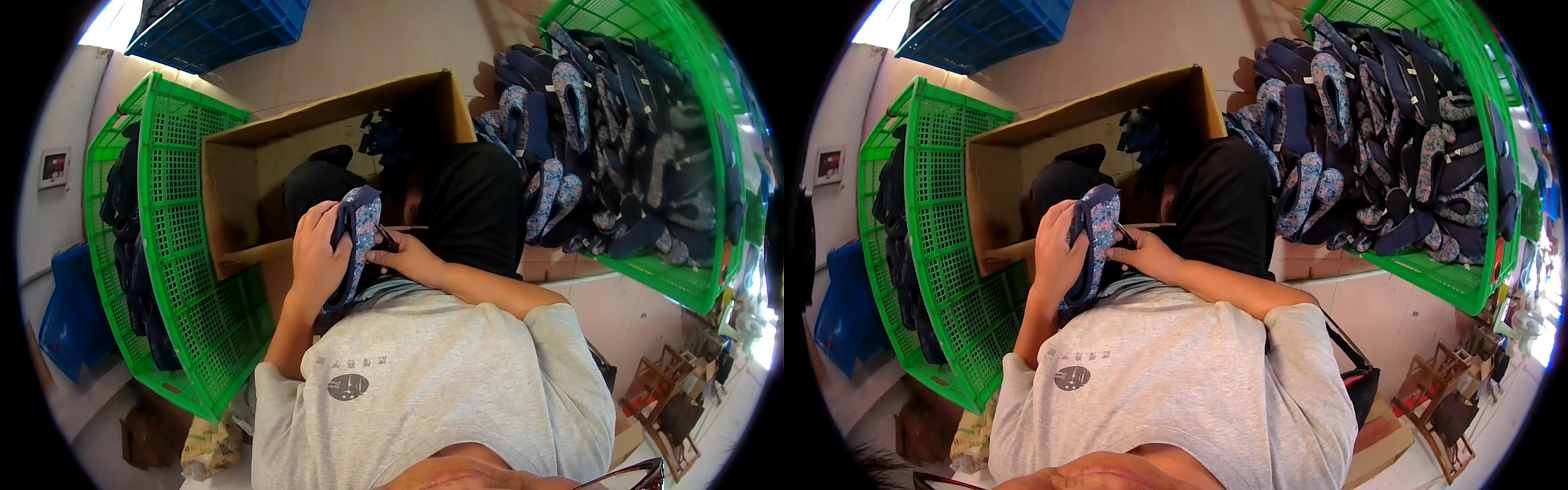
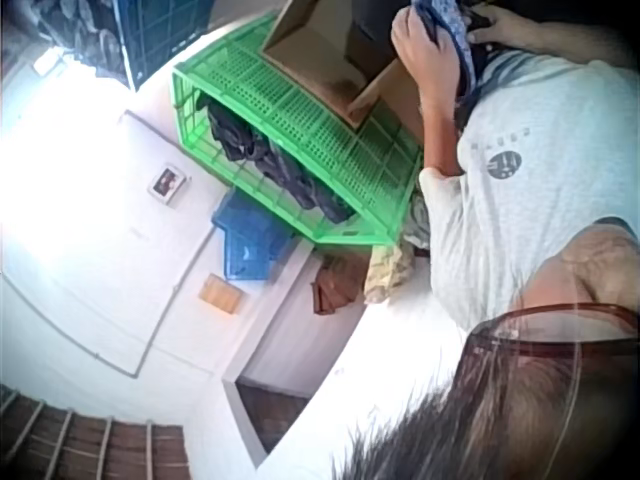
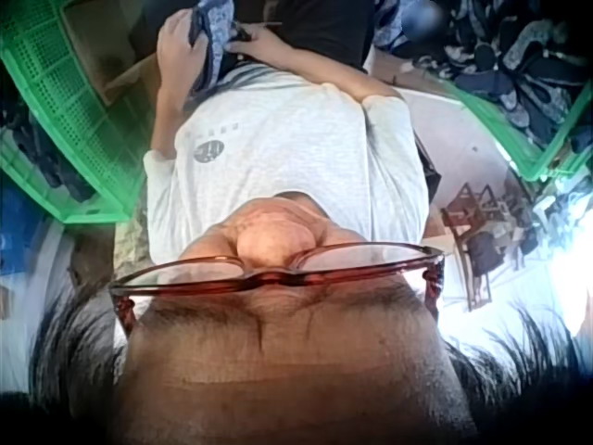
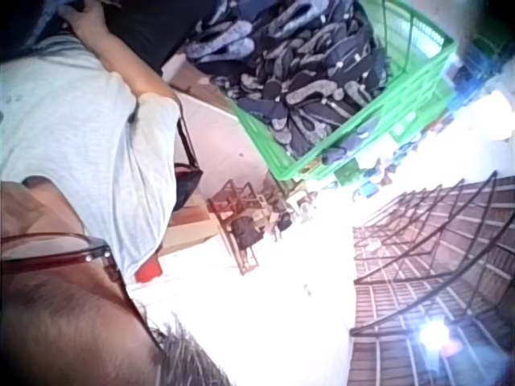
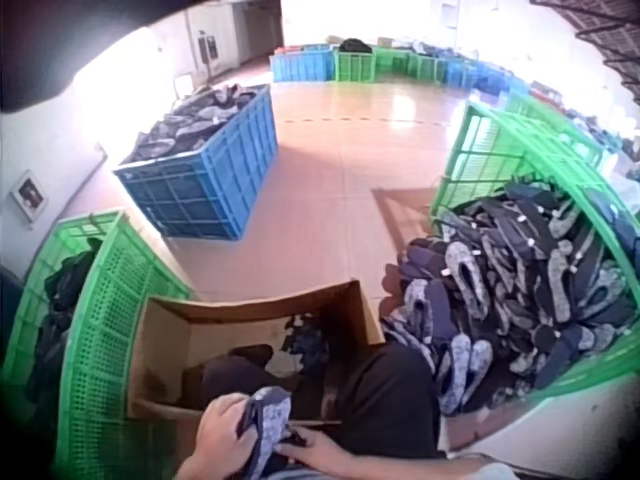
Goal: The person sits on the floor and uses scissors to trim loose threads and tags from a series of patterned slippers. They pick up each slipper from a green crate, cut the excess material, and place the finished item into a cardboard box. The person also briefly handles a red cloth and a notebook during the process.
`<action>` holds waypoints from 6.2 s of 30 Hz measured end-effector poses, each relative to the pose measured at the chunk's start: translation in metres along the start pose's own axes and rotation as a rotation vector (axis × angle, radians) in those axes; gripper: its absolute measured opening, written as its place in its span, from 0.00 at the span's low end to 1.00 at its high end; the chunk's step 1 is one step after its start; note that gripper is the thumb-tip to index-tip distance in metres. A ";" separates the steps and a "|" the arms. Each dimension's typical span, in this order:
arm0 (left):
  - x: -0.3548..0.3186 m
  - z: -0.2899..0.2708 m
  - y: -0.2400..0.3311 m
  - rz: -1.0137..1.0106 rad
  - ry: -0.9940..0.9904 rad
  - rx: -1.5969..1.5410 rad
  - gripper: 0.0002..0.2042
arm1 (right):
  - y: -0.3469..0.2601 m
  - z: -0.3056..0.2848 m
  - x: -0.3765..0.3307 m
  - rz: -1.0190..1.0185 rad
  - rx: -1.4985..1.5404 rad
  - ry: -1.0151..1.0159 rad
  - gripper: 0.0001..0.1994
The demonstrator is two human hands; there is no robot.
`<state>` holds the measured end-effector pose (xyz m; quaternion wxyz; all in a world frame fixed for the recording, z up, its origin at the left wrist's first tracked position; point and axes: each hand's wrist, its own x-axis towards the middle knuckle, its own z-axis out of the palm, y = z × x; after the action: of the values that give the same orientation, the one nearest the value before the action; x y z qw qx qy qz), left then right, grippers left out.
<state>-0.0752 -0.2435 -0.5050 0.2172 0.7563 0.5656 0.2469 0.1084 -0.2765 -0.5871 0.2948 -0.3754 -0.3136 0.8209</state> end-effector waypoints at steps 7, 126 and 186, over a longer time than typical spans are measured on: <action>0.029 0.000 -0.015 -0.111 -0.123 -0.068 0.18 | 0.005 -0.006 0.003 0.006 -0.058 -0.013 0.07; 0.102 0.031 -0.029 -0.539 -0.612 -0.983 0.06 | -0.050 -0.017 0.015 -0.197 -0.089 0.078 0.10; 0.012 0.035 0.005 -0.130 0.335 -0.165 0.08 | -0.094 -0.032 0.012 -0.267 -0.824 0.031 0.14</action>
<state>-0.0472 -0.2354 -0.5277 0.1969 0.6462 0.6193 0.4001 0.1507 -0.1997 -0.5393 0.2289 -0.4302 -0.6563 0.5761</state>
